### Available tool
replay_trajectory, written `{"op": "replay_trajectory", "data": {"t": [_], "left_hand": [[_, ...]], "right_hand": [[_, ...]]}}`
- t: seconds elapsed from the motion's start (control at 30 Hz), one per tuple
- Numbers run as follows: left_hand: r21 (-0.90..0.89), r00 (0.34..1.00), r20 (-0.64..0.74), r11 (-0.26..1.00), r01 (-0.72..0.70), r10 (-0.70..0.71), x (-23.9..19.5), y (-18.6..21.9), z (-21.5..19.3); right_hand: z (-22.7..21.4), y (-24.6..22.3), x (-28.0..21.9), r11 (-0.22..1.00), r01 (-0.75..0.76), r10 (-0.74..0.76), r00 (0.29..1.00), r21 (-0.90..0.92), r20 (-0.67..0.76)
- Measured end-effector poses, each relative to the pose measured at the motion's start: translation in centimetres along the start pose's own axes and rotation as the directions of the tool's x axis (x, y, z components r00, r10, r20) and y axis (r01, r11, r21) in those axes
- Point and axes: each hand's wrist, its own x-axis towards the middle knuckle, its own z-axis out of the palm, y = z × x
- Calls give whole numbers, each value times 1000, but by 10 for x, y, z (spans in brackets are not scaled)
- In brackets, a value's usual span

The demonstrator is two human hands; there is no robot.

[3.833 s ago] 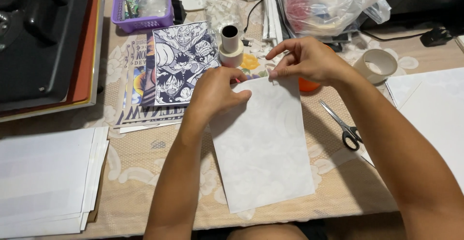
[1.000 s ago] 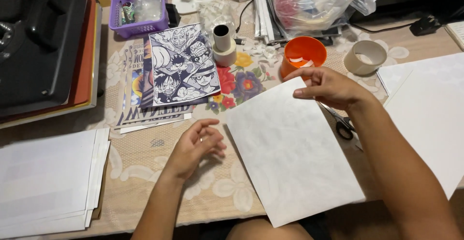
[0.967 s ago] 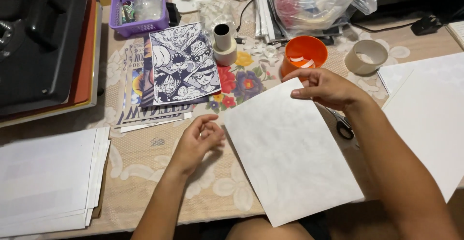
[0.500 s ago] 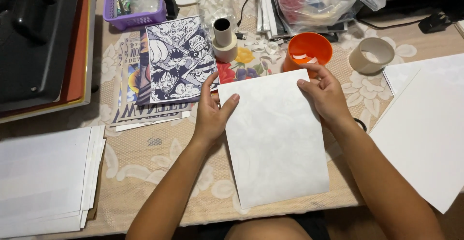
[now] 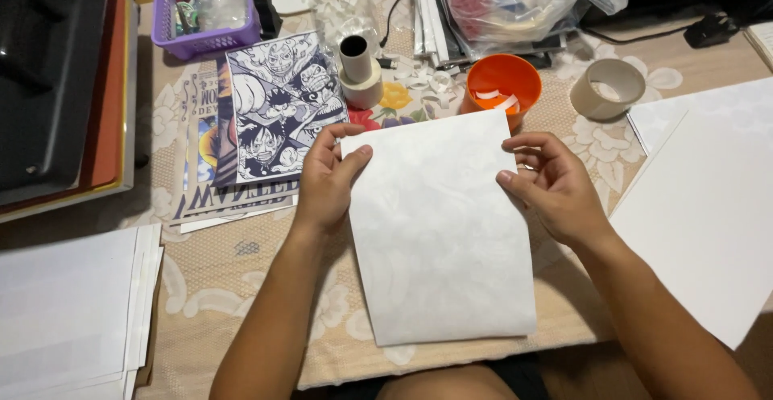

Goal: The person is carefully aligning a printed graphic onto a white sheet of paper and securing the edges with small pieces of adhesive tape.

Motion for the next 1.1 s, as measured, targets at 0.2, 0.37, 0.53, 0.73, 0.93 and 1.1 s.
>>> {"op": "replay_trajectory", "data": {"t": [0.2, 0.37, 0.53, 0.73, 0.93, 1.1], "left_hand": [[109, 998, -1, 992, 61, -61, -6, 9, -15], [232, 986, -77, 959, 163, -149, -4, -45, -47], [297, 971, -126, 927, 231, -202, -6, -49, -45], [364, 975, -125, 905, 219, -185, 3, -68, -54], [360, 975, -127, 907, 217, -182, -6, -47, -36], [344, 962, -145, 900, 266, -229, -11, -49, -34]], "right_hand": [[23, 5, -7, 996, -65, 64, 998, 60, 26], [16, 32, 3, 955, -203, 226, 971, -218, 83], [24, -17, 22, 616, 18, 15, 999, -787, 34], [-12, -32, 134, 116, 301, -397, 887, -946, 234], [6, -24, 220, -144, 171, 396, 913, -975, 101], [-73, 126, 298, -189, 136, 417, 908, -972, 45]]}}
